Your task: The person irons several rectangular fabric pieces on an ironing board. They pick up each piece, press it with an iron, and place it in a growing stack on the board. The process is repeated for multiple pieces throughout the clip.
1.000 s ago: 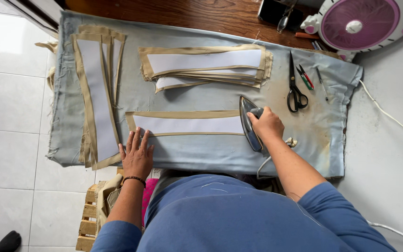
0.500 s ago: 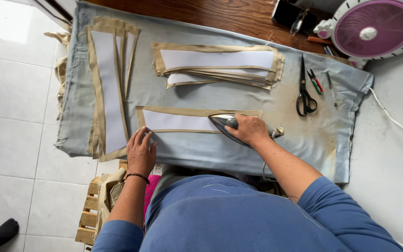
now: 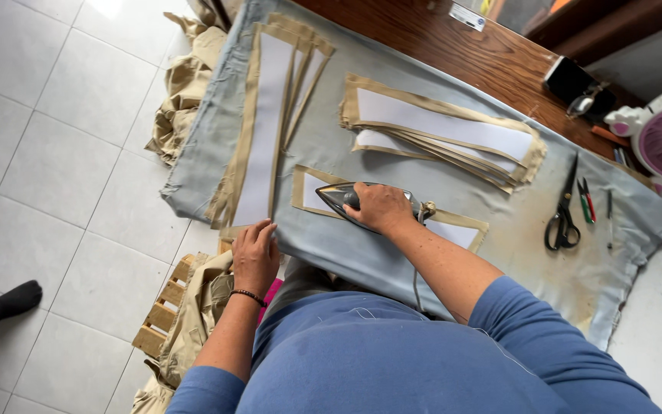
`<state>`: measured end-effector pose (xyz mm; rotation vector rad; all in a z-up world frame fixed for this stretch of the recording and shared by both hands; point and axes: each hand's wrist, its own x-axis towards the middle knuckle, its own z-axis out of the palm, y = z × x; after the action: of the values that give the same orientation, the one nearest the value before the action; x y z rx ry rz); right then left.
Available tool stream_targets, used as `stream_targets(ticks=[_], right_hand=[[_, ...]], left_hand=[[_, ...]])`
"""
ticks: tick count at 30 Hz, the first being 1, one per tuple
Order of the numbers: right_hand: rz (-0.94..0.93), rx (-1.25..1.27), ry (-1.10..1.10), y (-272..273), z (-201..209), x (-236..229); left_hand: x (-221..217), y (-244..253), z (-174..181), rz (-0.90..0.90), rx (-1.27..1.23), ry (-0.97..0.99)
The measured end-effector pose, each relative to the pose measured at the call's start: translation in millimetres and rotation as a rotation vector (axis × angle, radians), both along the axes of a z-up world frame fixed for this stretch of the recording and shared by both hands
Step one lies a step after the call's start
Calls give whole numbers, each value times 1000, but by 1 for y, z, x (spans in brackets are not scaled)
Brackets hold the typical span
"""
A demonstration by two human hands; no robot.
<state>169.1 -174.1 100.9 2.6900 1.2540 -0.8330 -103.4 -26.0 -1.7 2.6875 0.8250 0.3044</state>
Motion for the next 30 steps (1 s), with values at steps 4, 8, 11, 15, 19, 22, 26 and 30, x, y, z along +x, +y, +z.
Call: stream_targets(ticks=[4, 8, 11, 15, 19, 22, 26, 30], right_hand=[[52, 21, -5, 39, -7, -3], [110, 21, -10, 67, 0, -9], [181, 25, 10, 76, 6, -17], [220, 52, -4, 75, 6, -25], [74, 55, 39, 64, 14, -32], [-71, 19, 44, 37, 17, -24], [-258, -14, -65, -18, 21, 3], [-468, -35, -116, -87, 15, 20]], left_hand=[[-8, 16, 7, 34, 4, 24], [-9, 34, 12, 58, 6, -2], [-2, 49, 20, 50, 24, -39], [15, 63, 28, 19, 4, -79], [43, 70, 13, -49, -51, -132], [74, 62, 10, -144, -77, -130], [123, 41, 24, -275, -129, 116], [158, 26, 32, -298, -113, 359]])
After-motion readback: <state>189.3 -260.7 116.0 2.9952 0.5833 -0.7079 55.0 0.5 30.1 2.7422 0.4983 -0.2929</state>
